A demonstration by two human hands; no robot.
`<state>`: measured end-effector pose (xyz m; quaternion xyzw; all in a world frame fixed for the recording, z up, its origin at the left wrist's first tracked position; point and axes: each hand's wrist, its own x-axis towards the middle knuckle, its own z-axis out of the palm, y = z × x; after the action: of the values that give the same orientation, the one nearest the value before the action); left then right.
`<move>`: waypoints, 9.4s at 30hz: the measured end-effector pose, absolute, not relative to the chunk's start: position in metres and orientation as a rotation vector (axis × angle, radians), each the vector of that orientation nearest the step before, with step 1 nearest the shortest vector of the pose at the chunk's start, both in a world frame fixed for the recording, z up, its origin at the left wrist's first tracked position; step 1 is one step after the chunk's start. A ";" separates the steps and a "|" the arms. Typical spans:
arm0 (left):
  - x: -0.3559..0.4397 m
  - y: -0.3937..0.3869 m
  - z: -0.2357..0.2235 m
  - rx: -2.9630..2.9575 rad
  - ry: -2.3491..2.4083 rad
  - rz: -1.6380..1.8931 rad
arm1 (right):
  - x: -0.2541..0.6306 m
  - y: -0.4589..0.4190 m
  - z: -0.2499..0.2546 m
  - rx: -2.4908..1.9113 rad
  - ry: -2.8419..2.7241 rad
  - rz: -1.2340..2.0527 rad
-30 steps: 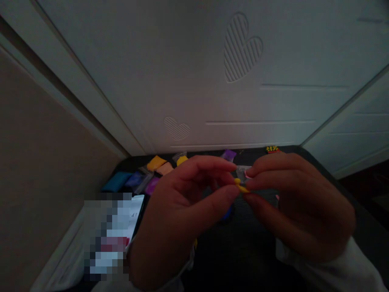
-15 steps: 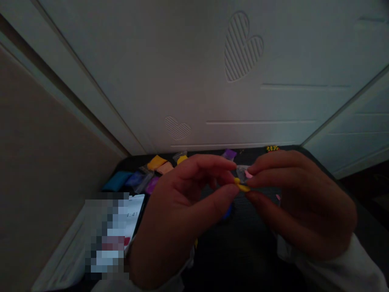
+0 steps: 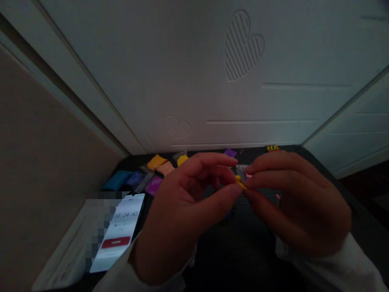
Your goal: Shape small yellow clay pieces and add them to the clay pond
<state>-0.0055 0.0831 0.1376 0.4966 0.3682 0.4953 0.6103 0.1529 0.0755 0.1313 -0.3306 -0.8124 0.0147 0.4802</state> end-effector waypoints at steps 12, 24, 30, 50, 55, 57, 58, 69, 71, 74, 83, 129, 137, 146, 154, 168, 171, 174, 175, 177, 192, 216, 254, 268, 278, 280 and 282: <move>-0.008 0.085 0.131 1.242 0.811 1.109 | 0.152 0.075 0.134 -0.814 -1.995 0.003; -0.003 0.084 0.132 1.104 0.779 1.214 | 0.154 0.074 0.131 -0.793 -1.971 0.087; -0.003 0.084 0.129 1.101 0.772 1.232 | 0.154 0.074 0.130 -0.786 -1.977 0.087; -0.003 0.083 0.129 1.101 0.792 1.220 | 0.152 0.074 0.129 -0.794 -1.956 0.087; -0.003 0.083 0.129 1.117 0.794 1.206 | 0.152 0.074 0.129 -0.812 -1.946 0.076; -0.003 0.082 0.130 1.107 0.790 1.225 | 0.152 0.074 0.130 -0.817 -1.951 0.065; -0.003 0.082 0.130 1.097 0.789 1.239 | 0.153 0.074 0.130 -0.816 -1.956 0.059; 0.000 0.082 0.133 1.041 0.808 1.285 | 0.153 0.075 0.128 -0.819 -1.972 0.038; 0.001 0.082 0.135 1.039 0.818 1.315 | 0.154 0.075 0.128 -0.816 -1.973 0.054; 0.001 0.082 0.136 1.047 0.804 1.331 | 0.154 0.074 0.128 -0.807 -1.970 0.072; 0.003 0.083 0.135 1.025 0.791 1.315 | 0.153 0.075 0.129 -0.811 -1.968 0.050; -0.004 0.083 0.127 1.037 0.674 1.154 | 0.154 0.075 0.129 -0.787 -1.977 0.085; -0.005 0.078 0.127 1.266 0.775 1.295 | 0.155 0.071 0.128 -0.810 -1.908 0.182; -0.005 0.074 0.128 1.511 0.799 1.388 | 0.152 0.071 0.126 -0.797 -1.854 0.251; -0.007 0.075 0.128 1.590 0.791 1.407 | 0.153 0.069 0.127 -0.816 -1.854 0.248; -0.010 0.074 0.127 1.768 0.910 1.442 | 0.152 0.070 0.127 -0.815 -1.849 0.243; -0.010 0.073 0.128 1.766 0.909 1.435 | 0.152 0.069 0.128 -0.822 -1.848 0.245; -0.010 0.074 0.128 1.784 0.901 1.428 | 0.152 0.069 0.128 -0.821 -1.855 0.242; -0.010 0.074 0.129 1.792 0.904 1.421 | 0.152 0.070 0.128 -0.822 -1.855 0.243; -0.011 0.074 0.131 1.800 0.914 1.391 | 0.153 0.070 0.128 -0.820 -1.859 0.249; -0.012 0.074 0.134 1.785 0.881 1.333 | 0.153 0.071 0.127 -0.823 -1.866 0.230; -0.005 0.083 0.128 1.126 0.674 1.187 | 0.154 0.071 0.128 -0.803 -1.852 0.297; -0.004 0.079 0.131 1.286 0.697 1.253 | 0.152 0.071 0.128 -0.778 -1.832 0.346; -0.006 0.079 0.133 1.324 0.713 1.236 | 0.152 0.070 0.127 -0.757 -1.831 0.401; -0.006 0.078 0.135 1.393 0.783 1.245 | 0.153 0.070 0.126 -0.763 -1.824 0.404; -0.006 0.078 0.136 1.399 0.788 1.249 | 0.152 0.070 0.126 -0.758 -1.816 0.404; -0.006 0.078 0.136 1.396 0.776 1.265 | 0.152 0.072 0.126 -0.756 -1.809 0.407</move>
<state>-0.0058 0.0783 0.1360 0.5835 0.3244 0.5285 0.5244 0.1519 0.0717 0.1256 -0.3179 -0.7608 0.1712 0.5392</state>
